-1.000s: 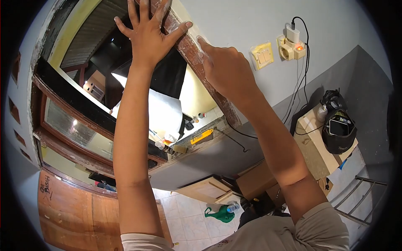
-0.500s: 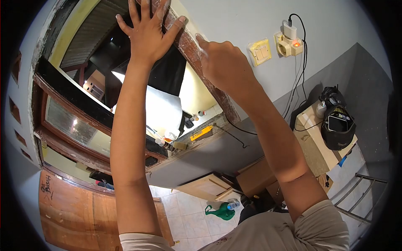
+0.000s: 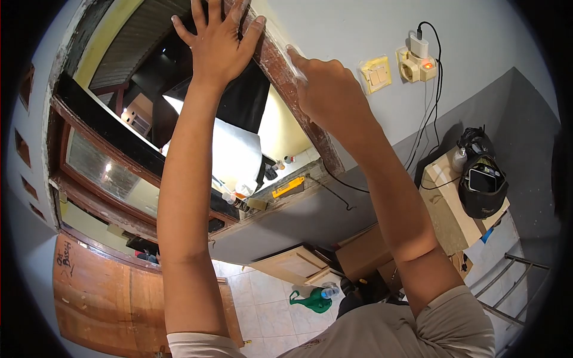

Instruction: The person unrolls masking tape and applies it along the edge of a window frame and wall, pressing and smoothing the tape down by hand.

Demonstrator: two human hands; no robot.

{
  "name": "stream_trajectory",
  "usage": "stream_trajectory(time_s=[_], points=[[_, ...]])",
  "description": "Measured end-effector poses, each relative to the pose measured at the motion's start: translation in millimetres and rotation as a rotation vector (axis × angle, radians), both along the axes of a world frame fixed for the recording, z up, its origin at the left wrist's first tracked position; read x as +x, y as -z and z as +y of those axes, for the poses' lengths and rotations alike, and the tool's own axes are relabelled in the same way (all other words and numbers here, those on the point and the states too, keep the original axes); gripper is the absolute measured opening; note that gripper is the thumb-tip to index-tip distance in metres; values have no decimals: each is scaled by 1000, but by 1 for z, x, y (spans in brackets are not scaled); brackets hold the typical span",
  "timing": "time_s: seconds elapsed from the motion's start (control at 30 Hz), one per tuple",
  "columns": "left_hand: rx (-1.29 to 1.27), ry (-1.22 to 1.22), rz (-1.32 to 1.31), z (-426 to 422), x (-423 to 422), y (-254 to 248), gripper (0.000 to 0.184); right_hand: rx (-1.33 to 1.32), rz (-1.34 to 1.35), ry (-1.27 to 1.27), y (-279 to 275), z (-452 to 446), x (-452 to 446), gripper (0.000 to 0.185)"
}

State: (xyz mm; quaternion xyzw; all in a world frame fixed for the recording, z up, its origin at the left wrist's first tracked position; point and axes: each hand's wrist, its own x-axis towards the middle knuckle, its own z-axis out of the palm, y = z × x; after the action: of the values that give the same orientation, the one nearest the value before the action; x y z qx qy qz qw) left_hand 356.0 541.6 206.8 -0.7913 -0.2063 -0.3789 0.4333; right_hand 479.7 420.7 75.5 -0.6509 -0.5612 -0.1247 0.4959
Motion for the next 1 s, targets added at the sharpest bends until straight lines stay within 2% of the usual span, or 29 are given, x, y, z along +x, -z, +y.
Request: stream_trajectory(time_s=[0.37, 0.7, 0.77, 0.9, 0.97, 1.0], points=[[22, 28, -42, 5, 5, 4, 74, -21, 0, -11, 1, 17, 5, 54], [-15, -21, -30, 0, 5, 4, 95, 68, -64, -4, 0, 14, 4, 47], [-27, -35, -25, -1, 5, 3, 97, -9, -5, -11, -2, 15, 4, 56], [-30, -31, -17, -2, 4, 3, 98, -23, -11, -23, -2, 17, 5, 56], [-33, -29, -16, -1, 4, 3, 97, 10, -57, -3, -2, 17, 3, 37], [-11, -28, -11, 0, 4, 3, 97, 8, -58, -2, -3, 16, 2, 37]])
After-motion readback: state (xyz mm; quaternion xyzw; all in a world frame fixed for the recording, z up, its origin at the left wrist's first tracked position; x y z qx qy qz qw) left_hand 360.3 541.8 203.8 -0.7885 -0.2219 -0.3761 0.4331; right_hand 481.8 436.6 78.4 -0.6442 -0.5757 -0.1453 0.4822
